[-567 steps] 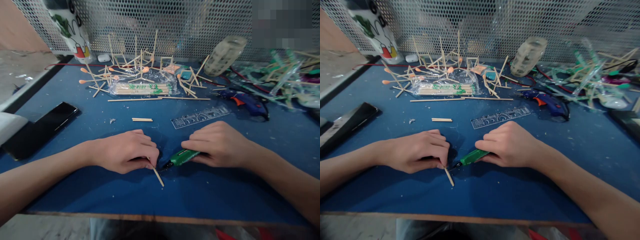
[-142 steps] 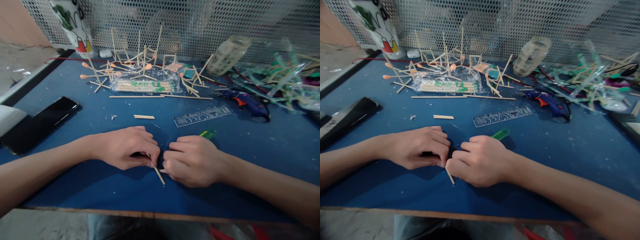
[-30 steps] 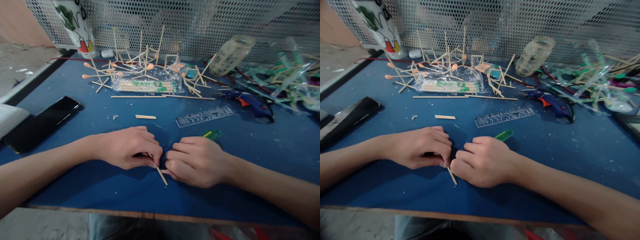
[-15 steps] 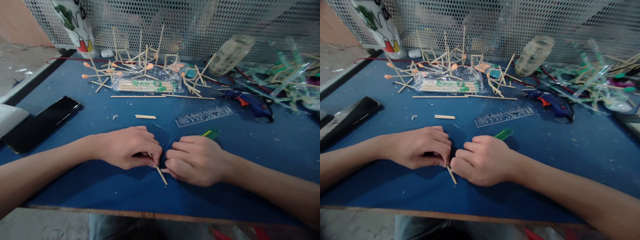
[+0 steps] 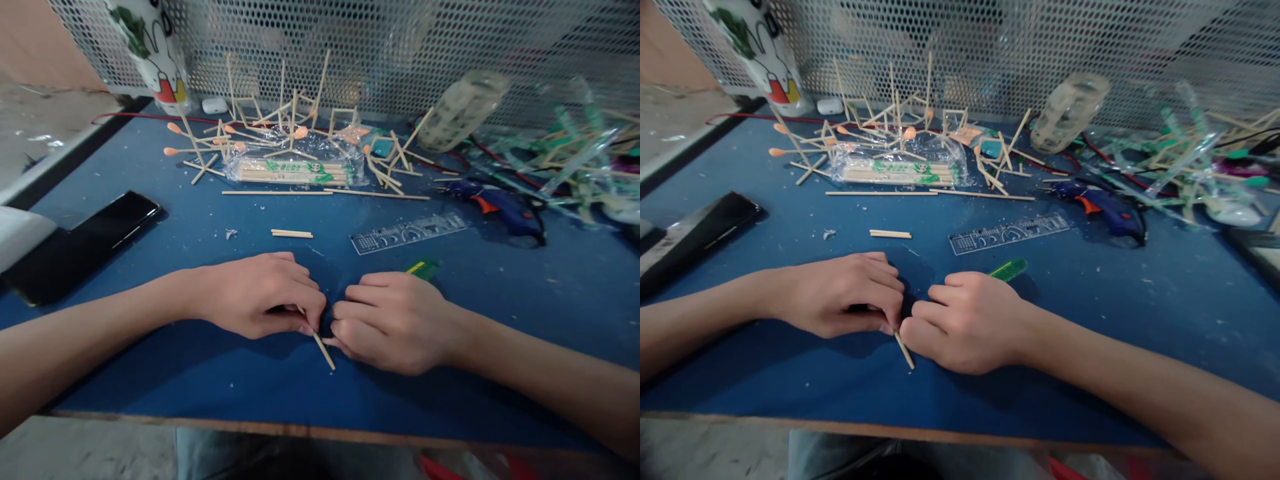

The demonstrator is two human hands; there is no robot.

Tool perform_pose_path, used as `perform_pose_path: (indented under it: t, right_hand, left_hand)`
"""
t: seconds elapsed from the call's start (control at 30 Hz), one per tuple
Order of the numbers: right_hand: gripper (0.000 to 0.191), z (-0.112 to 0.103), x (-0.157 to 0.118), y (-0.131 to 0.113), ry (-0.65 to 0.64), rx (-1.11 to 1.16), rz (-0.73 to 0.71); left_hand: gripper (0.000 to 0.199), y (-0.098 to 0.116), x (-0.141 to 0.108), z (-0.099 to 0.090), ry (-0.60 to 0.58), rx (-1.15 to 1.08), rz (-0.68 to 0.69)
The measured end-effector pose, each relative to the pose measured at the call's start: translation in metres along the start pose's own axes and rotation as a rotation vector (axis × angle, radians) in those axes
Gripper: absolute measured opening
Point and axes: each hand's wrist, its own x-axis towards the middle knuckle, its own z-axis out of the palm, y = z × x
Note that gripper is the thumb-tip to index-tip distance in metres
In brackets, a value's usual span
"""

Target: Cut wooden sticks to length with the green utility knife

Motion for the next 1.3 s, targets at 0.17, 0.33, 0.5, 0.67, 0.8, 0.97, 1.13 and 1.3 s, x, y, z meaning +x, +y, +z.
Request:
perform_pose_path:
  t: [0.17, 0.33, 0.5, 0.67, 0.8, 0.97, 1.13, 1.3]
  right_hand:
    - [0.036, -0.0011, 0.001, 0.0003, -0.006, 0.008, -0.003]
    - [0.034, -0.0013, 0.0009, 0.0003, -0.005, 0.019, 0.003]
    - [0.034, -0.0001, 0.0005, 0.0001, 0.008, 0.012, 0.006]
    - [0.035, 0.0004, -0.0002, 0.0005, 0.009, 0.008, 0.007]
    - [0.035, 0.0, 0.0, 0.0006, 0.014, 0.009, 0.008]
    - [0.034, 0.0005, 0.0004, 0.0011, 0.011, 0.006, 0.002]
    - [0.034, 0.0017, 0.0005, 0.0003, 0.007, 0.012, -0.001]
    - [0.032, 0.0012, 0.0, 0.0012, 0.01, 0.002, -0.011]
  left_hand:
    - [0.012, -0.0008, -0.0005, 0.0003, 0.005, -0.004, 0.003]
    - [0.013, -0.0005, -0.0009, -0.0004, -0.009, -0.004, -0.002]
    - [0.013, 0.0014, -0.0007, -0.0017, -0.023, 0.002, -0.018]
    - [0.013, 0.0031, -0.0005, -0.0019, -0.034, 0.01, -0.037]
    - [0.012, 0.0033, -0.0003, -0.0021, -0.029, 0.009, -0.034]
    - [0.012, 0.0038, -0.0001, -0.0026, -0.025, 0.012, -0.035]
    - [0.012, 0.0035, 0.0, -0.0022, -0.026, 0.02, -0.031]
    - [0.013, 0.0027, 0.0002, -0.0024, -0.024, 0.007, -0.028]
